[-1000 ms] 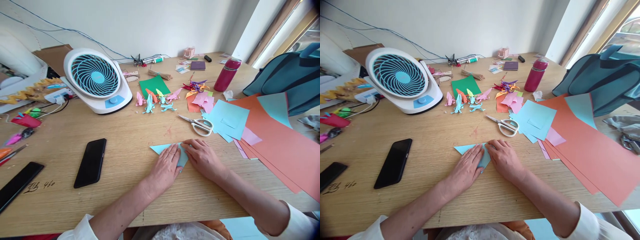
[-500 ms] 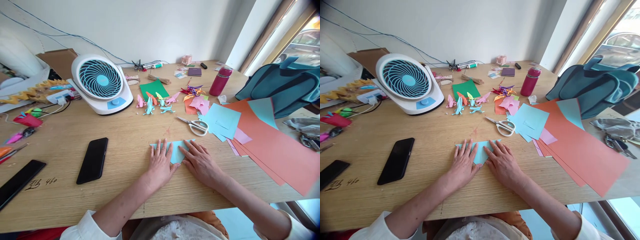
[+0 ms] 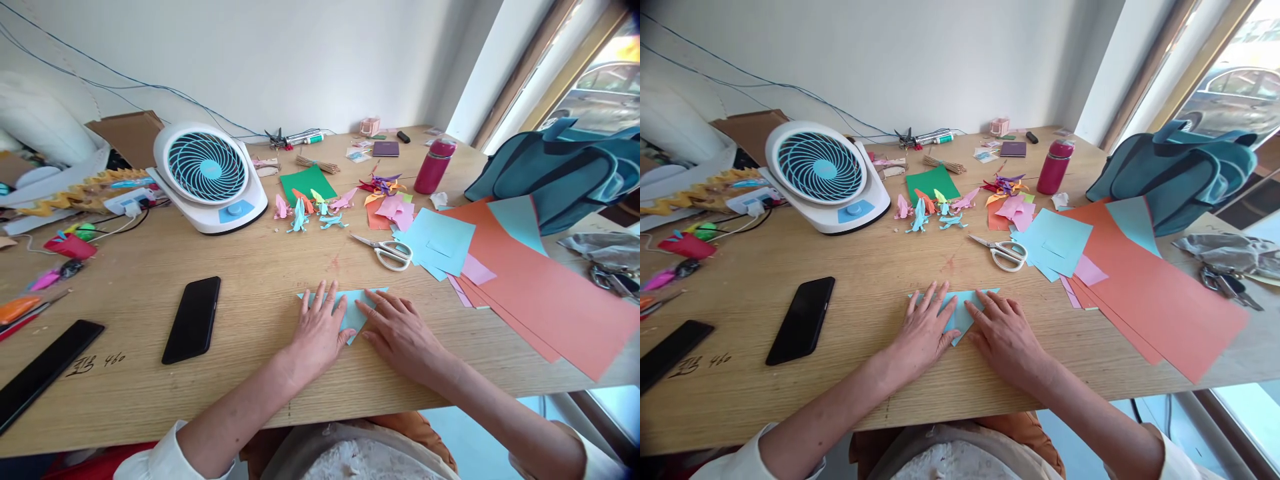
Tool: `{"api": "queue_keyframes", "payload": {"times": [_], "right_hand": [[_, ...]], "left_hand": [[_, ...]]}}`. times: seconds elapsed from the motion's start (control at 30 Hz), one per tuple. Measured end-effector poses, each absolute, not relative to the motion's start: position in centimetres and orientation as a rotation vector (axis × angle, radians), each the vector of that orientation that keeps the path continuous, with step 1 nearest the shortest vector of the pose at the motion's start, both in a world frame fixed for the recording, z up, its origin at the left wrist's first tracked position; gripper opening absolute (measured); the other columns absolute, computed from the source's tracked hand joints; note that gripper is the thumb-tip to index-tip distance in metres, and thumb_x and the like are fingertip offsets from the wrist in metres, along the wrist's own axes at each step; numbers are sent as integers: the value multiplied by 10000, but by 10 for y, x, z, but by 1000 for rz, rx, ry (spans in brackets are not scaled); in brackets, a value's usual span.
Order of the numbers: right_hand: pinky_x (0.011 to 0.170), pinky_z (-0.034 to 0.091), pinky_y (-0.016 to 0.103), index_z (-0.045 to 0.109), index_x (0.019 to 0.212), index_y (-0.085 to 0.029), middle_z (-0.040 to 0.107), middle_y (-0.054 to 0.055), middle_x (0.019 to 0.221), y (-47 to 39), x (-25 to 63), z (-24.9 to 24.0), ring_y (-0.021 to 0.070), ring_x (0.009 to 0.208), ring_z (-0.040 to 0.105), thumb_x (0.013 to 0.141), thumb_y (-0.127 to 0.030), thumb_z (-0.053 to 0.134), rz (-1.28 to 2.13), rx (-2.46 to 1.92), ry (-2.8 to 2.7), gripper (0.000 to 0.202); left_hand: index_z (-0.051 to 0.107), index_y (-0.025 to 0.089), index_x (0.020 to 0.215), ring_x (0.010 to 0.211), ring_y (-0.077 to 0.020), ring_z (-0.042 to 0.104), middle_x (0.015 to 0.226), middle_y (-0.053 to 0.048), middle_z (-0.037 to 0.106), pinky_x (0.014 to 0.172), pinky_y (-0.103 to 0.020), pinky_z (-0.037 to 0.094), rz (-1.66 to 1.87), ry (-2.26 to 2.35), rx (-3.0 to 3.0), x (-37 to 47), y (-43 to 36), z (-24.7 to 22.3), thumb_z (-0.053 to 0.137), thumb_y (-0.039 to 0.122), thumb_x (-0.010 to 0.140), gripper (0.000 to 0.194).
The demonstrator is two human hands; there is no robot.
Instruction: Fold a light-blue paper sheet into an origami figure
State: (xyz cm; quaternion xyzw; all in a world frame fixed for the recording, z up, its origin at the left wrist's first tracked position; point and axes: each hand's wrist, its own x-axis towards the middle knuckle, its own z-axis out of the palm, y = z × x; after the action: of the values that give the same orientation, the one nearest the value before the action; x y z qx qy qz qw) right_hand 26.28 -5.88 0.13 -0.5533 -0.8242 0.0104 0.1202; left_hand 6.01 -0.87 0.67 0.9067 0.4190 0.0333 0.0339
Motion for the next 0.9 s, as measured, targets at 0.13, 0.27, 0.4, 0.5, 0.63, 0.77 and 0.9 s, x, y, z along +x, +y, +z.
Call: {"api": "queue_keyframes", "payload": {"times": [0.13,0.27,0.4,0.5,0.63,0.77,0.9], "right_hand": [[916,472,477,542,1335,-192,584,152,1324,-41,279,8,305,1151,572,961,-278,481,2,-1734,-2177,388],[829,510,420,596,1201,-201,638,116,1099,-20,296,5,266,975,635,943,-353,520,212,-1768,-1999,310],[718,499,339,644,1035,-217,608,45,915,-4,304,0,181,765,609,877,-357,599,546,-1699,-1791,215],[639,458,302,654,1025,-214,592,19,838,5,305,-2,151,682,555,825,-396,662,730,-1604,-1665,271],[571,410,273,621,1087,-193,635,22,835,12,300,-1,130,633,525,794,-445,691,981,-1492,-1531,393],[512,358,260,575,1205,-197,646,10,801,8,288,2,117,567,484,774,-455,710,1051,-1539,-1447,520],[483,317,260,600,1232,-202,479,-58,580,-2,276,4,129,518,447,777,-461,707,959,-1711,-1452,534]], "left_hand": [[516,111,1302,1217,-291,548,1371,-160,554,969,-432,503,174,1191,2846,64,-1,7,626,221,898,433],[538,130,1226,1115,-274,574,1249,-120,615,906,-414,524,227,1098,2897,59,6,10,666,268,874,399],[554,129,1190,1100,-282,570,1222,-124,622,883,-418,528,228,983,2953,52,12,9,645,300,887,360],[561,107,1189,1094,-294,573,1212,-138,626,891,-431,529,279,909,2996,48,16,6,621,322,900,366],[593,90,1131,1071,-289,590,1176,-144,645,886,-427,539,377,786,3042,44,22,3,581,327,921,317],[611,94,1107,1030,-248,610,1131,-120,666,872,-383,549,495,672,3080,40,29,1,510,226,953,227],[619,124,1094,983,-201,616,1080,-91,675,835,-330,554,575,668,3052,38,36,2,462,189,977,206]]}}
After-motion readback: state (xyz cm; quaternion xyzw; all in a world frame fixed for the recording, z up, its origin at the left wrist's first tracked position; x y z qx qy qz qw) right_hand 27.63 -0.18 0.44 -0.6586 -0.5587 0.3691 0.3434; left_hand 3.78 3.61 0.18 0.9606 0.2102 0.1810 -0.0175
